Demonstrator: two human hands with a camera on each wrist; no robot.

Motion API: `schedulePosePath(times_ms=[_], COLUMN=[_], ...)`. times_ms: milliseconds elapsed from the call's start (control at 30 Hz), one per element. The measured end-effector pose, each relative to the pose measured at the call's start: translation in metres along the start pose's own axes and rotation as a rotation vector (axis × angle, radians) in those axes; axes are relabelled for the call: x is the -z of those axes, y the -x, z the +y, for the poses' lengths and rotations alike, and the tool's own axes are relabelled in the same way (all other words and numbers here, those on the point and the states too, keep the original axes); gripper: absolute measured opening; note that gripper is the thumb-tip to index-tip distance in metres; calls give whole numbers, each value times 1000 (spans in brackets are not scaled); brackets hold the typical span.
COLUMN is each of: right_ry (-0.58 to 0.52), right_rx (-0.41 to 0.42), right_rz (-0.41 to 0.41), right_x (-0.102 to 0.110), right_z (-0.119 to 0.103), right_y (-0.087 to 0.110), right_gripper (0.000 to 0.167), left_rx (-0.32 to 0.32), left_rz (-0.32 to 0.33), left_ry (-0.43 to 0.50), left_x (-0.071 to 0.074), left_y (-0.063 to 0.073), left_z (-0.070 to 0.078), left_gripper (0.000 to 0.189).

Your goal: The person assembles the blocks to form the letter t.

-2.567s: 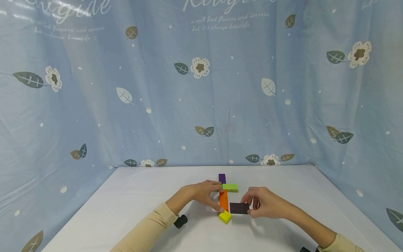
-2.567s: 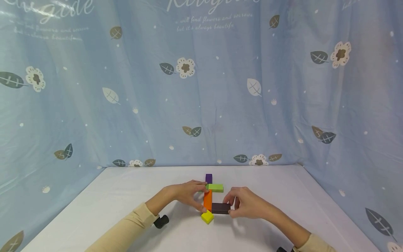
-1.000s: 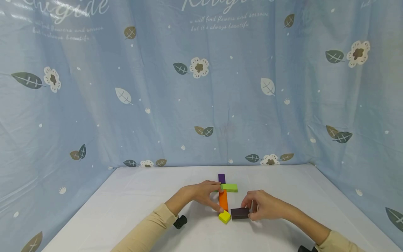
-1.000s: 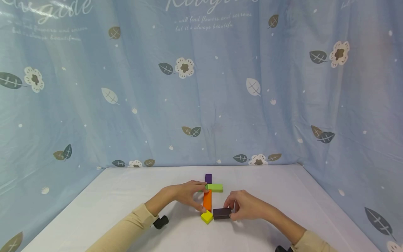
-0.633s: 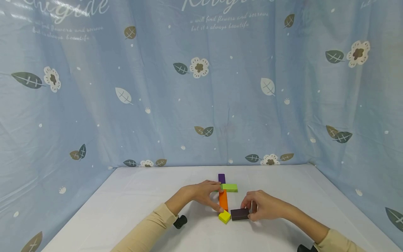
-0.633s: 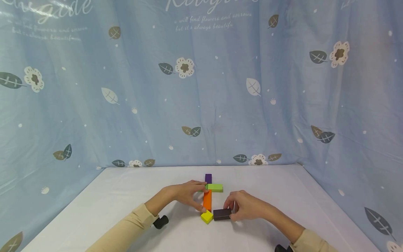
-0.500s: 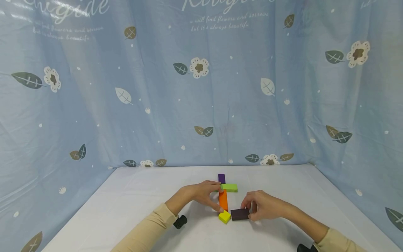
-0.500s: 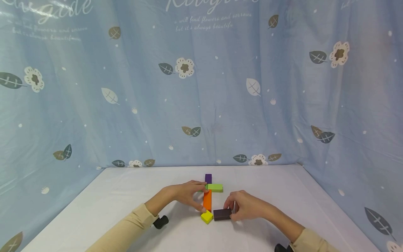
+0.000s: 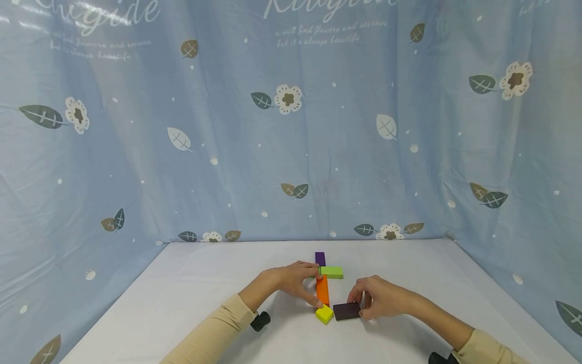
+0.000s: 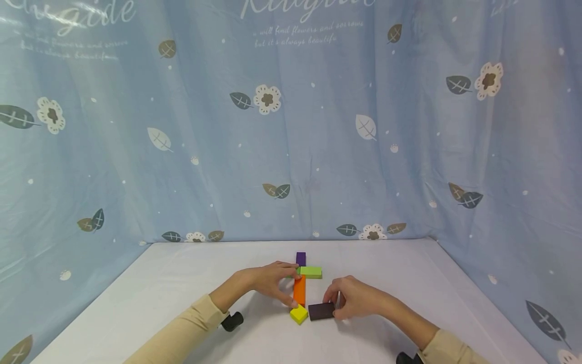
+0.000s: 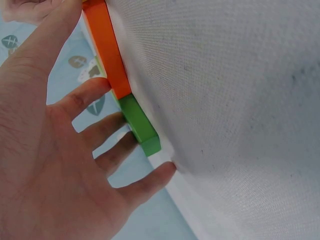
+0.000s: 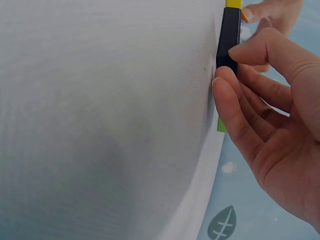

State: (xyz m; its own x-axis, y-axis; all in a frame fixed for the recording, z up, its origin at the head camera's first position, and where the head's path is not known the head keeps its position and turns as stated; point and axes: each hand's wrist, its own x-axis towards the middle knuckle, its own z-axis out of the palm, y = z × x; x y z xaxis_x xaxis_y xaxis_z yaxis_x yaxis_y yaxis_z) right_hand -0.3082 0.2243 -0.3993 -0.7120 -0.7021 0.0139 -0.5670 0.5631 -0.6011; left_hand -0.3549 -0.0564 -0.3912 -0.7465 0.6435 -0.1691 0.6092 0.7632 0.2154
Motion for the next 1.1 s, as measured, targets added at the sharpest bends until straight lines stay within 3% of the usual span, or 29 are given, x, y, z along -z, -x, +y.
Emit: schedulePosePath(times_ms=[467,1100], right_ry=[-14,-42], right_rx=[-57,-89], right_rz=[-12,-28], right_x=[-1,-1], right_z=[0,-2], right_y=[-4,-2], right_gripper=[26,35], left_rx=[-21,0], left_rz=[3,-5], left_ry=[-10,-38], left_x=[-2,1], left_y=[-2,1], left_z=[-4,0], left_gripper=[71,75])
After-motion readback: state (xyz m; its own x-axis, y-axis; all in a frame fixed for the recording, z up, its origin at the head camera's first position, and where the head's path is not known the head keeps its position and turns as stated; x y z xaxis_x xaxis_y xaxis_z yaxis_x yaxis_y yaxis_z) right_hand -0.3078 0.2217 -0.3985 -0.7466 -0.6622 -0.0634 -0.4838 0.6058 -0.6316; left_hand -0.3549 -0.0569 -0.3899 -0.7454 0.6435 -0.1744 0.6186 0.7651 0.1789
